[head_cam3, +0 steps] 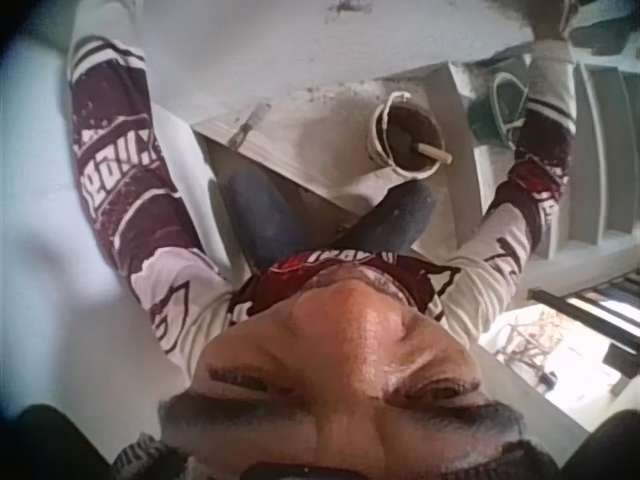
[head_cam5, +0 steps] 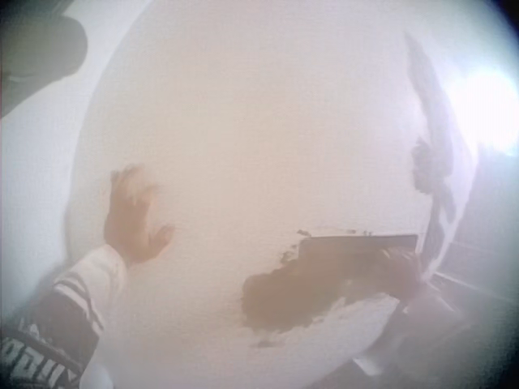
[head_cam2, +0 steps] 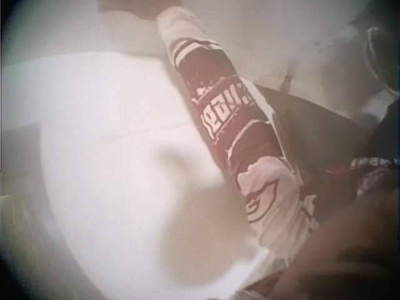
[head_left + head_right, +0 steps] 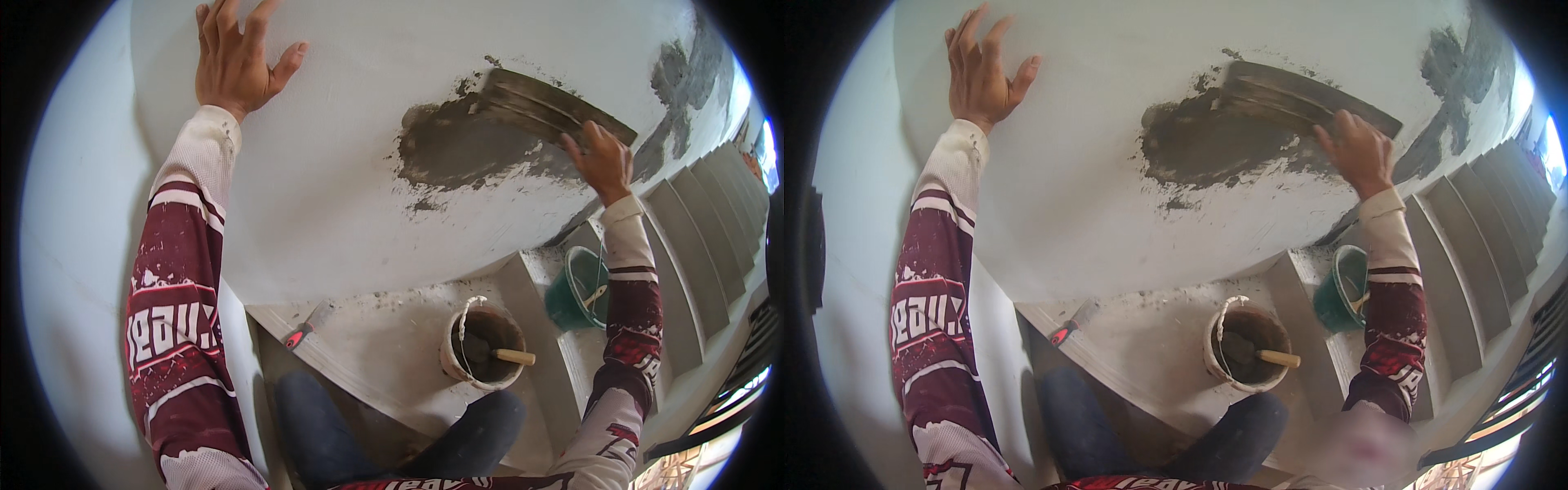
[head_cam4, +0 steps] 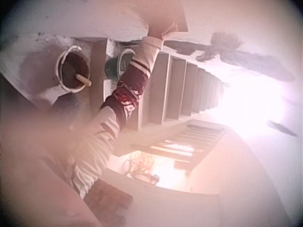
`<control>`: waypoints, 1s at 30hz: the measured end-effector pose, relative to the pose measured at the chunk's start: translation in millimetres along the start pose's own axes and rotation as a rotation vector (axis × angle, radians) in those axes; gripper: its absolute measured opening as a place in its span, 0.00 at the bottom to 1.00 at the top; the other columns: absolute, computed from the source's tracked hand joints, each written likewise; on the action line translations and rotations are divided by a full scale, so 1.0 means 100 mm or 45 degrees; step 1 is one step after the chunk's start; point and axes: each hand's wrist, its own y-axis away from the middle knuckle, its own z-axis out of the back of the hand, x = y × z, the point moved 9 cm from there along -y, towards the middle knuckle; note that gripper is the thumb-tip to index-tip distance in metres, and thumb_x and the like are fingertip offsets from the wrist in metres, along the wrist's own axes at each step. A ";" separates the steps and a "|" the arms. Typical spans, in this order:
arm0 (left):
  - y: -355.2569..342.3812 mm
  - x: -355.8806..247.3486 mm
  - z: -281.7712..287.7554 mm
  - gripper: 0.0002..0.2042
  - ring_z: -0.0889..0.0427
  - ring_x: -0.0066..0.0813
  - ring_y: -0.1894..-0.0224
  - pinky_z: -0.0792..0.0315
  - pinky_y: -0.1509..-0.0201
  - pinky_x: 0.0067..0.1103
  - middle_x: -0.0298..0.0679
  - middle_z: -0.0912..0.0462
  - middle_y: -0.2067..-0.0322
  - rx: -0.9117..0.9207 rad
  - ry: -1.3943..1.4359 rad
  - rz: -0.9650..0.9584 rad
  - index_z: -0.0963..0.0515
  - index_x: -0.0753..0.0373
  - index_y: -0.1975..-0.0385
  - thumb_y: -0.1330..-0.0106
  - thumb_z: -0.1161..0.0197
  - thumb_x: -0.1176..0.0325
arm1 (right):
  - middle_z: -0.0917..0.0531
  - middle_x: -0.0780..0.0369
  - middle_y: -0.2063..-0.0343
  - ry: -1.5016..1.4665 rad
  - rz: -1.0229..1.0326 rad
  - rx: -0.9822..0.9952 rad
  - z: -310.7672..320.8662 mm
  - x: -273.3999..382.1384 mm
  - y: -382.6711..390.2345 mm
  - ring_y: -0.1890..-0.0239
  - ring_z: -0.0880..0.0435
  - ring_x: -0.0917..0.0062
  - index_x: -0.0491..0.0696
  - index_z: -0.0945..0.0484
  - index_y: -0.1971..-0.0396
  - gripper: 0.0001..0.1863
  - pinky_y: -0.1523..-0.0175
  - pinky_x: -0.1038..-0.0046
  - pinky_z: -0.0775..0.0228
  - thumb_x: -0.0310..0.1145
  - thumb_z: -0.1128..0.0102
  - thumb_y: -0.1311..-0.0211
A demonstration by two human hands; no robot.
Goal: The person applies plaster to a white wall using a trowel and a bucket of plaster. They repeatedly scoop plaster and spread it over the surface, smoothing it out. A paintbrush is also used to apply a liquid to the wall.
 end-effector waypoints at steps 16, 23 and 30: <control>0.07 0.04 -0.04 0.33 0.47 0.60 0.31 0.60 0.28 0.54 0.59 0.42 0.36 0.075 -0.059 0.011 0.34 0.62 0.43 0.49 0.31 0.59 | 0.21 0.64 0.79 -0.008 -0.008 0.078 0.03 0.30 -0.10 0.75 0.17 0.67 0.52 0.28 0.73 0.17 0.72 0.66 0.25 0.48 0.34 0.44; 0.04 0.06 0.03 0.34 0.47 0.61 0.32 0.59 0.28 0.55 0.59 0.41 0.37 0.025 -0.026 -0.013 0.35 0.61 0.43 0.51 0.31 0.59 | 0.21 0.64 0.78 -0.039 -0.020 0.092 0.03 0.58 -0.20 0.74 0.18 0.67 0.51 0.29 0.74 0.18 0.74 0.65 0.26 0.49 0.35 0.44; 0.02 0.05 -0.02 0.33 0.46 0.62 0.32 0.58 0.29 0.57 0.60 0.41 0.38 0.027 -0.010 0.009 0.34 0.62 0.44 0.50 0.31 0.57 | 0.19 0.62 0.77 0.057 -0.127 0.146 0.01 -0.06 -0.03 0.74 0.17 0.65 0.51 0.27 0.73 0.17 0.70 0.62 0.25 0.49 0.35 0.43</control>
